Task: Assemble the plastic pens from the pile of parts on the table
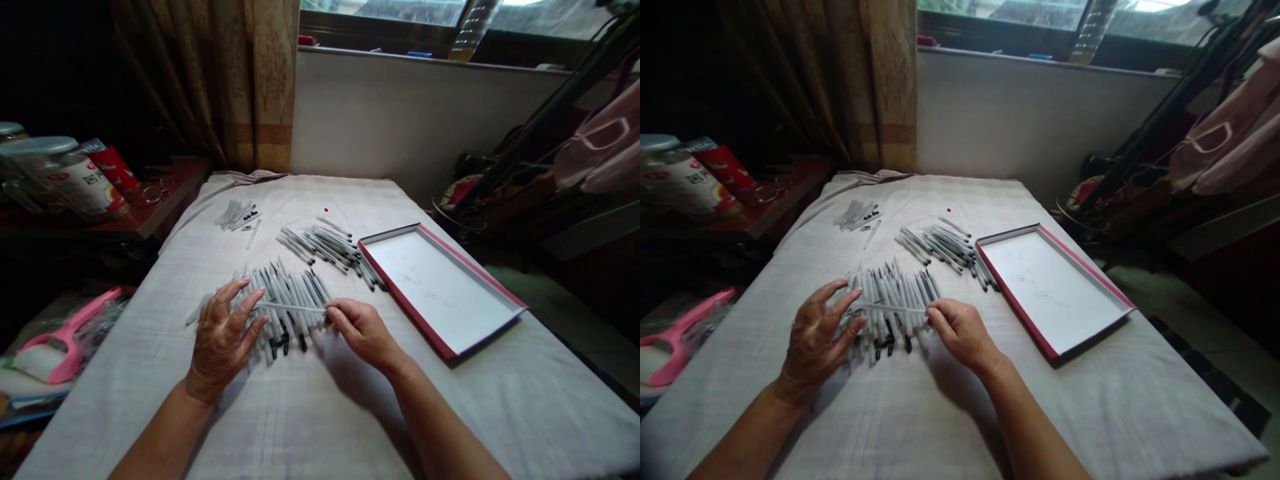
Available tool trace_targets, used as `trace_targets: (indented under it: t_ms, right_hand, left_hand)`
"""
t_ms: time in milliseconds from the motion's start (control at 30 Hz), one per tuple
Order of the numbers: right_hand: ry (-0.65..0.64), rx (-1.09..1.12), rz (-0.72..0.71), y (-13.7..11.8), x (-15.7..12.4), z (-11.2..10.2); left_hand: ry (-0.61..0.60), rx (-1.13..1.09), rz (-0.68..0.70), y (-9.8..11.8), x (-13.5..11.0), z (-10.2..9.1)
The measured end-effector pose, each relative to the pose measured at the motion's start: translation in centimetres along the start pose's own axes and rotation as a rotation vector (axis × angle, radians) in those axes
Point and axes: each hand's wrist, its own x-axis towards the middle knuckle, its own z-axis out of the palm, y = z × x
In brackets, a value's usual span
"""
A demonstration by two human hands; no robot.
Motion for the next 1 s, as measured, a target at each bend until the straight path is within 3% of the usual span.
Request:
trace_targets:
  t_ms: [167, 333, 633, 1000]
  right_hand:
    - [0.043, 0.194, 0.09, 0.2, -0.3, 1.4]
    - [0.097, 0.292, 0.191, 0.8, -0.2, 1.1]
    - [0.111, 0.244, 0.016, 0.8, -0.6, -0.4]
    - [0.108, 0.386, 0.034, 1.2, -0.9, -0.7]
  left_hand:
    - [-0.141, -0.102, 0.062, 0.0, -0.3, 0.2]
    - [-0.156, -0.116, 0.053, 0.4, -0.2, 0.0]
    - [-0.176, -0.151, 0.063, 0.9, -0.2, 0.0]
    - [-0.218, -0.124, 0.107, 1.5, 0.3, -0.5]
